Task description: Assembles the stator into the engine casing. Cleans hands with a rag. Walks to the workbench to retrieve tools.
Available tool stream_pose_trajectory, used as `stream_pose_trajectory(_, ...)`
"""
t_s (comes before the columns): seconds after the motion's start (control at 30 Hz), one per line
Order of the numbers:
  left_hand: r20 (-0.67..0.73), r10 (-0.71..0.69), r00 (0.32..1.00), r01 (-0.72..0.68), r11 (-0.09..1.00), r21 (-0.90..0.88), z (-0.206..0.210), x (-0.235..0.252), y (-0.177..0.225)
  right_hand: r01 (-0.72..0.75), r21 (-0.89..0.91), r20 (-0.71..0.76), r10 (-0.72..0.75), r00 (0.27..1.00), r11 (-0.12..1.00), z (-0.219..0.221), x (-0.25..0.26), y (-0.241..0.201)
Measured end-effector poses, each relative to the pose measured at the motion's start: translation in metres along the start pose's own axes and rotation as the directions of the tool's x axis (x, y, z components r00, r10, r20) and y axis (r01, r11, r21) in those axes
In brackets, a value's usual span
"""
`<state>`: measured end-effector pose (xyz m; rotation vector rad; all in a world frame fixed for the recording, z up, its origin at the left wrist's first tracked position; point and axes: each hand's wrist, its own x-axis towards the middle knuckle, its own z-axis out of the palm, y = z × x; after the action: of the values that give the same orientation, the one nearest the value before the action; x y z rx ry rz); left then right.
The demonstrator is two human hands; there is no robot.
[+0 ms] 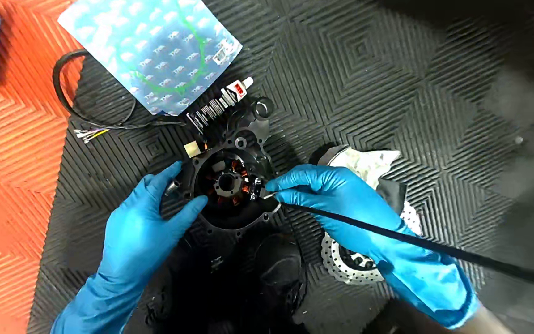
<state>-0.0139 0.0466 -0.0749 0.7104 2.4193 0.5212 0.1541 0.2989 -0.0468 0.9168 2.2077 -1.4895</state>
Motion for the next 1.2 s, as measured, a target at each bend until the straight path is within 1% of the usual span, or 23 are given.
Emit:
stream_pose_trajectory(0.07, 0.028, -0.034, 0.999, 0.035, 0.999, -0.029, 0.003, 0.001, 0.0, -0.013, -0.005, 0.043, 0.013, 0.999, 1.0, 0.0, 0.011, -0.006)
stream_pose_trajectory(0.17, 0.022, -0.025, 0.999, 0.027, 0.994, -0.103, 0.007, -0.002, -0.002, -0.046, 0.026, 0.12, 0.043, 0.992, 0.999, 0.0, 0.025, -0.014)
stream_pose_trajectory(0.3, 0.023, -0.02, 1.0, 0.023, 0.99, -0.142, 0.009, -0.005, -0.008, -0.033, 0.024, 0.15, 0.029, 0.988, 0.999, 0.01, 0.033, -0.015)
stream_pose_trajectory(0.4, 0.008, -0.005, 1.0, 0.007, 0.984, -0.176, 0.012, -0.008, -0.015, -0.037, -0.042, 0.111, 0.041, 0.993, 0.998, 0.021, 0.026, -0.019)
stream_pose_trajectory(0.53, -0.065, 0.053, 0.996, -0.065, 0.978, -0.2, 0.021, -0.016, -0.021, 0.017, -0.239, 0.039, -0.008, 0.999, 0.971, 0.031, 0.01, -0.025)
stream_pose_trajectory(0.57, -0.074, 0.065, 0.995, -0.079, 0.976, -0.202, 0.023, -0.015, -0.022, 0.003, -0.275, 0.016, 0.002, 1.0, 0.961, 0.034, 0.01, -0.025)
stream_pose_trajectory(0.63, -0.072, 0.073, 0.995, -0.087, 0.972, -0.217, 0.024, -0.016, -0.023, -0.038, -0.284, -0.027, 0.032, 0.999, 0.958, 0.04, 0.008, -0.025)
stream_pose_trajectory(0.73, -0.065, 0.075, 0.995, -0.088, 0.971, -0.221, 0.023, -0.013, -0.022, -0.047, -0.294, -0.066, 0.029, 0.997, 0.955, 0.042, 0.007, -0.026)
stream_pose_trajectory(0.77, -0.071, 0.075, 0.995, -0.089, 0.97, -0.226, 0.023, -0.011, -0.022, -0.028, -0.319, -0.084, 0.002, 0.996, 0.947, 0.043, 0.008, -0.026)
stream_pose_trajectory(0.83, -0.073, 0.074, 0.995, -0.089, 0.969, -0.231, 0.023, -0.011, -0.021, 0.063, -0.397, -0.121, -0.12, 0.985, 0.915, 0.051, 0.009, -0.024)
stream_pose_trajectory(0.9, -0.082, 0.086, 0.993, -0.103, 0.965, -0.241, 0.023, -0.01, -0.018, 0.174, -0.492, -0.12, -0.264, 0.957, 0.853, 0.059, 0.013, -0.02)
stream_pose_trajectory(0.97, -0.081, 0.08, 0.994, -0.097, 0.965, -0.244, 0.023, -0.008, -0.016, 0.22, -0.567, -0.109, -0.337, 0.935, 0.793, 0.064, 0.018, -0.017)
stream_pose_trajectory(1.1, -0.074, 0.067, 0.995, -0.084, 0.965, -0.25, 0.022, -0.008, -0.016, 0.196, -0.628, -0.092, -0.322, 0.942, 0.753, 0.07, 0.024, -0.015)
stream_pose_trajectory(1.2, -0.071, 0.062, 0.996, -0.078, 0.967, -0.243, 0.023, -0.01, -0.015, 0.22, -0.65, -0.083, -0.356, 0.931, 0.728, 0.071, 0.028, -0.016)
